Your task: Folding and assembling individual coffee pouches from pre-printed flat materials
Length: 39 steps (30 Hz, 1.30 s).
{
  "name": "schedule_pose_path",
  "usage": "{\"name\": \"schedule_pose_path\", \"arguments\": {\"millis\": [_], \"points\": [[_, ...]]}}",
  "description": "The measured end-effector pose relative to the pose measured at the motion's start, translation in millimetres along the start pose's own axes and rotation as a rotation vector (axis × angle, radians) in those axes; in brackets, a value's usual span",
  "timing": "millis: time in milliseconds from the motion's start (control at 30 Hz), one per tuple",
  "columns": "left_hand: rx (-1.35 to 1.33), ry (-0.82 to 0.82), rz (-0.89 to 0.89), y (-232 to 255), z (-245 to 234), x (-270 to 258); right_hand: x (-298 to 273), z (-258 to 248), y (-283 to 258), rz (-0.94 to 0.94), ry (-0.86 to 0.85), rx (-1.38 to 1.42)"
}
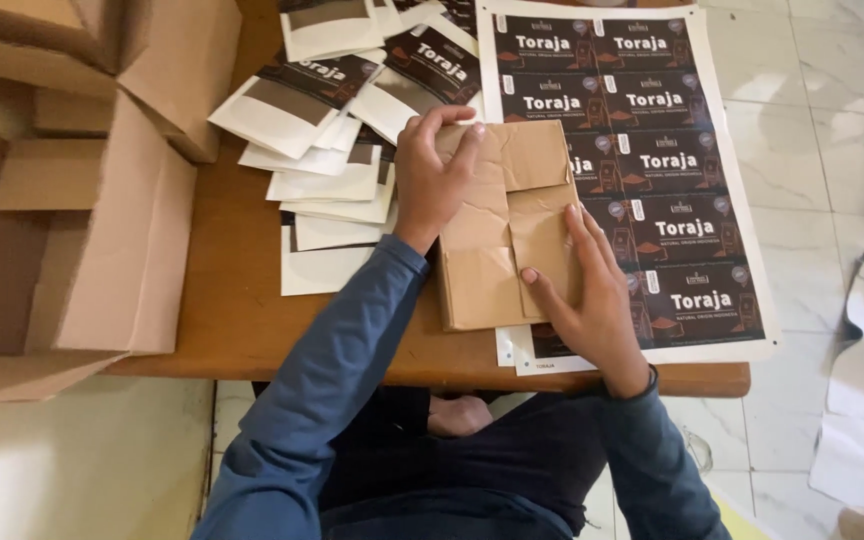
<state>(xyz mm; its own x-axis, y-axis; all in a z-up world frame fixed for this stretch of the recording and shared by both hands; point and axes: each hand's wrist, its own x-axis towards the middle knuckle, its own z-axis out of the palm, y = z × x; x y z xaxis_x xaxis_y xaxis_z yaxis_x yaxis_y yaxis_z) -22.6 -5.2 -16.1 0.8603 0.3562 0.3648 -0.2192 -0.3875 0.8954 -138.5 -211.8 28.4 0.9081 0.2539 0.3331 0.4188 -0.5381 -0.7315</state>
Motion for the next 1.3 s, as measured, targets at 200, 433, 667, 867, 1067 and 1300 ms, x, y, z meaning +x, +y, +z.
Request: {"name": "schedule_pose_path", "arguments": {"millis": [200, 433, 667, 867, 1067, 1300], "points": [[0.299, -0.057, 0.002, -14, -13, -5, 12, -12, 1, 0.154, -0.132, 0.056], [0.509, -0.109, 0.470, -9, -7, -1, 43, -29, 15, 0.035, -0.181, -0.047], [0.715, -0.450, 0.326, 5, -11, 13, 109, -21, 38, 0.274, -0.363, -0.220], [0.693, -0.544, 0.263, 12, -13, 28, 123, -8, 72, 0.390, -0.345, 0.258], [0.667, -0.459, 0.278, 6, -11, 24, 121, -5, 88, 0.346, -0.318, 0.385], [0.606, -0.414, 0.143, 3, -10, 22, 124, -7, 95, 0.383, -0.357, 0.301]]}}
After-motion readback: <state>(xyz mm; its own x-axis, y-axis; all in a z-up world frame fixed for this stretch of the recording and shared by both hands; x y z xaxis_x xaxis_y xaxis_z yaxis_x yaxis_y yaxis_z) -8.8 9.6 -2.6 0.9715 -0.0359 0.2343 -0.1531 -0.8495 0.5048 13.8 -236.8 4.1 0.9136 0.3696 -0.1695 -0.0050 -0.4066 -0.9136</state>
